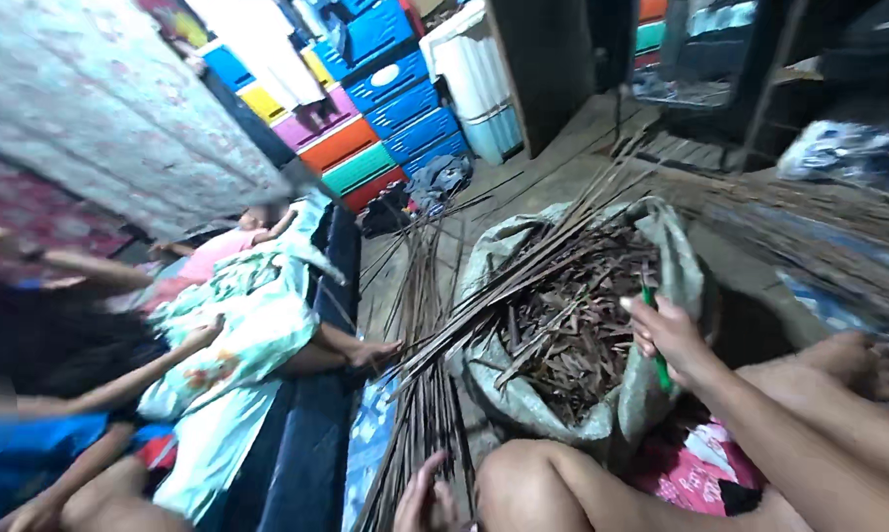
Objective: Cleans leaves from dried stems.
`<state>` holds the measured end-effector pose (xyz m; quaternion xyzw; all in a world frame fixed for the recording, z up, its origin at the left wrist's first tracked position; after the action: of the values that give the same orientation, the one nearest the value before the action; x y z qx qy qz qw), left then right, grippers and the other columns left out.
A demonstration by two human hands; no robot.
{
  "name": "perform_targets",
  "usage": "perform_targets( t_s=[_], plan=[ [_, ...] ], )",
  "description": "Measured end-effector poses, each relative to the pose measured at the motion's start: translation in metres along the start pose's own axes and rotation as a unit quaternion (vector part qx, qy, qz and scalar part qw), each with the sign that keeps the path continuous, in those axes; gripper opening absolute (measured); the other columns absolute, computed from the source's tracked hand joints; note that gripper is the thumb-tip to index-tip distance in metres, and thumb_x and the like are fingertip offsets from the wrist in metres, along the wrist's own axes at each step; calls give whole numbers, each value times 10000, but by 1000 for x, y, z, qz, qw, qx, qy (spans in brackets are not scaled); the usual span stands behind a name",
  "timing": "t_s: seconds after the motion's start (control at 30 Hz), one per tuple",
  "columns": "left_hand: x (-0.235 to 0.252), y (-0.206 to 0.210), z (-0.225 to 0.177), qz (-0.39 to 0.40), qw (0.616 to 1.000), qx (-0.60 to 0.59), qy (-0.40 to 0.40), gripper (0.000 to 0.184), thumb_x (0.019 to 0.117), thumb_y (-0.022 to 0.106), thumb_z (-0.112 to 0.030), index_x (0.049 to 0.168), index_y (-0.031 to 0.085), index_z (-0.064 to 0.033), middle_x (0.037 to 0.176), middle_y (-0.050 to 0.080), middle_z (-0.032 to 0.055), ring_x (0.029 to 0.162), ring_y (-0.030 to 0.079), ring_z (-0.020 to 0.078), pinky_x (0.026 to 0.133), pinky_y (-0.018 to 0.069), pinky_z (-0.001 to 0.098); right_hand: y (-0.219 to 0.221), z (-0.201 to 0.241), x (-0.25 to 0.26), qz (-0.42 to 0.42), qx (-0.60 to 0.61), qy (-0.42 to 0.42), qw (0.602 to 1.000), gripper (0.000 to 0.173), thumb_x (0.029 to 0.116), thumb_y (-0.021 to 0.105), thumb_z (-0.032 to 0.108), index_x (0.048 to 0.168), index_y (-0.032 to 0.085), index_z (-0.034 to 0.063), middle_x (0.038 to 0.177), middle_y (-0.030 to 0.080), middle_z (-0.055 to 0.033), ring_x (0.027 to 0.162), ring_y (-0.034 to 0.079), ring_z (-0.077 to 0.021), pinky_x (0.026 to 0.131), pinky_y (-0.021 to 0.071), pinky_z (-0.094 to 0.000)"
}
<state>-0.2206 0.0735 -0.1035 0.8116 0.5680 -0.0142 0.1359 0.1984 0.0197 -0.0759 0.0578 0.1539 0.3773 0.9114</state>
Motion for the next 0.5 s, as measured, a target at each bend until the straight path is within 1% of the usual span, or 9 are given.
perform_targets(
  t_s=[0.07,0.17,0.23,0.27,0.33,0.37,0.4,0.43,0.5],
  plan=[
    [17,37,-4,-45,999,8,-1,465,1116,250,-225,1322,597,5,758,711,0,642,663,61,630,566,227,23,-21,-29,76,-94,30,992,144,1062,573,164,996,528,45,581,412,48,414,389,-31,417,395,-181],
    [32,77,-18,-59,998,12,-23,455,1124,266,-213,1339,576,41,886,743,58,734,685,96,684,564,251,54,-36,-67,193,-215,3,958,190,1015,623,168,1030,613,-21,666,498,1,487,455,-58,484,439,-242],
    [33,91,-25,-57,998,24,-33,434,1125,292,-192,1320,597,47,867,730,58,727,687,107,683,573,260,67,-37,-86,258,-244,-33,934,232,988,647,206,1060,634,-14,759,561,-32,604,513,-89,590,471,-297],
    [32,97,-27,-54,997,38,-35,428,1128,295,-187,1318,596,50,816,715,51,683,683,108,655,581,260,70,-37,-93,281,-256,-55,923,259,979,645,229,1105,643,3,820,606,-51,669,559,-111,644,500,-323],
    [28,108,-28,-51,995,81,-21,413,1130,302,-174,1307,599,51,637,631,8,513,607,69,515,546,229,72,-33,-101,314,-304,-84,896,327,975,626,210,1240,625,18,955,681,-132,810,656,-219,752,553,-428],
    [27,112,-27,-49,992,112,-13,403,1126,319,-169,1289,620,43,578,561,-20,448,522,40,448,476,204,72,-30,-103,328,-334,-85,880,364,964,607,166,1295,599,14,1025,689,-173,889,678,-278,812,556,-481],
    [26,117,-26,-47,988,150,-8,385,1120,345,-169,1262,648,21,573,504,-43,436,441,23,432,403,197,71,-27,-105,342,-355,-83,866,392,956,588,120,1329,582,-1,1099,682,-207,968,677,-322,870,545,-516],
    [27,121,-25,-43,981,188,-5,367,1113,369,-169,1235,672,-1,586,474,-57,446,393,17,438,360,198,70,-26,-106,358,-369,-82,854,400,966,562,94,1353,573,-7,1188,665,-221,1055,665,-338,937,530,-522],
    [29,129,-21,-30,968,249,-2,328,1099,405,-164,1189,689,-26,621,468,-61,478,384,23,465,354,210,67,-25,-106,383,-387,-94,833,416,1023,501,111,1425,558,21,1335,628,-219,1179,644,-344,1031,502,-519]
  ],
)
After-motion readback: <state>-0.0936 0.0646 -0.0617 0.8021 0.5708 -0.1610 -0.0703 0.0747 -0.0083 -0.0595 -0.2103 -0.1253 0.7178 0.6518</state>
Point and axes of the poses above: each hand's wrist, its own x-axis towards the middle knuckle, its own y-axis out of the palm, z = x × y, the point moved 2 cm from there along x, towards the middle knuckle
